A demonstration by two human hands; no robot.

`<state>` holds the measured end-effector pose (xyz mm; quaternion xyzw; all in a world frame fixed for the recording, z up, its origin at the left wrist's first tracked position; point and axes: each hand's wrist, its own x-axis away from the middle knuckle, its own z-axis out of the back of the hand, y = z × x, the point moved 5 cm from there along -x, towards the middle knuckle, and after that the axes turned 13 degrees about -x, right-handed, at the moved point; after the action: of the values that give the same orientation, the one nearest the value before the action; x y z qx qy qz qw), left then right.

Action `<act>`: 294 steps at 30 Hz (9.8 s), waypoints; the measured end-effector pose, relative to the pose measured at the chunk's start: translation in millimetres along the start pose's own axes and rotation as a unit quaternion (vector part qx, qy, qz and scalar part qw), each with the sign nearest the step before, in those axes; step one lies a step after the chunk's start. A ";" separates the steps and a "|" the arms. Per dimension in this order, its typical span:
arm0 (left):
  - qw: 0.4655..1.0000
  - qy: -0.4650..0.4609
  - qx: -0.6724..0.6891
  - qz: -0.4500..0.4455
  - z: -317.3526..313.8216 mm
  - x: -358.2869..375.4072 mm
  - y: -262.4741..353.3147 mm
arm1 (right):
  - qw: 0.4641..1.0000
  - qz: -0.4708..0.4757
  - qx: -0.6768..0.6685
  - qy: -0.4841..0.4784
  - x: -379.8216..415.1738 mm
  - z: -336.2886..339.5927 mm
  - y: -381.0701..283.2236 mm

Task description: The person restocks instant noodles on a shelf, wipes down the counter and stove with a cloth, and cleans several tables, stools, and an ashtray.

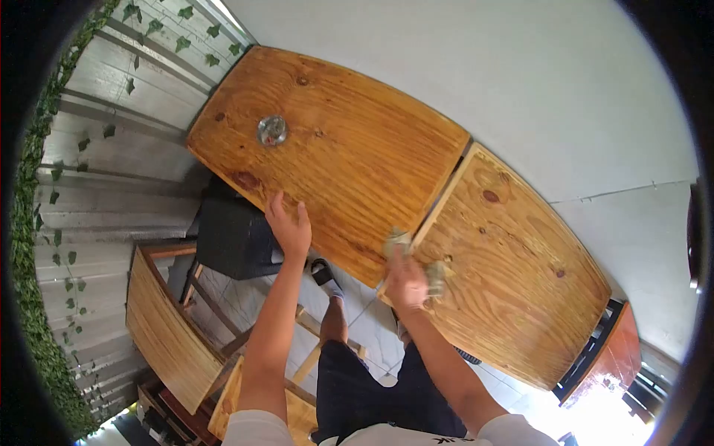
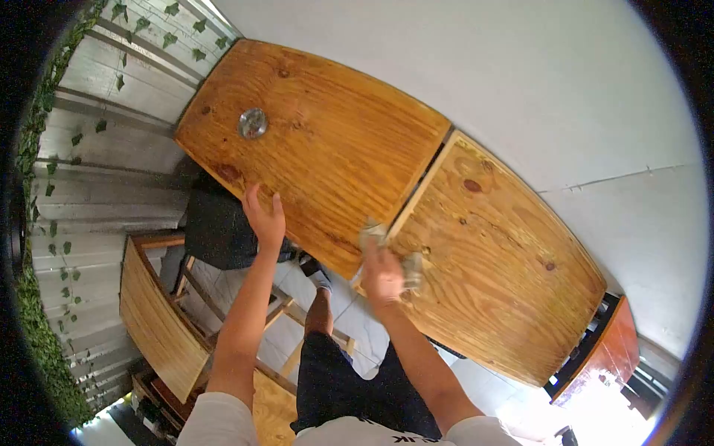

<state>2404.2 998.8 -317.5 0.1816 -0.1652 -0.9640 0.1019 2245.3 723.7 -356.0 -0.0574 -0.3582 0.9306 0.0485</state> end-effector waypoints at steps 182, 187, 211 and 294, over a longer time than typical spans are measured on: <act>0.858 -0.388 0.244 0.232 -7.4 200.6 -89.1 | 0.912 -0.297 0.157 0.236 157.3 71.0 106.0; 0.687 -0.482 0.372 0.396 -12.7 267.0 14.1 | 0.973 -0.161 0.001 0.169 105.2 50.9 16.0; 0.766 -0.498 0.252 0.319 -31.7 268.4 46.1 | 0.921 -0.340 -0.021 0.187 270.5 123.9 135.1; 0.748 -0.587 0.305 0.047 -104.5 1773.3 1334.0 | 0.764 -0.555 -0.164 0.285 1296.1 1216.4 1375.5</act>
<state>1006.9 -719.0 -496.1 -0.4068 -0.4859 -0.7729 -0.0305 724.1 -926.4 -477.7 -0.1180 -0.4448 0.6090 0.6460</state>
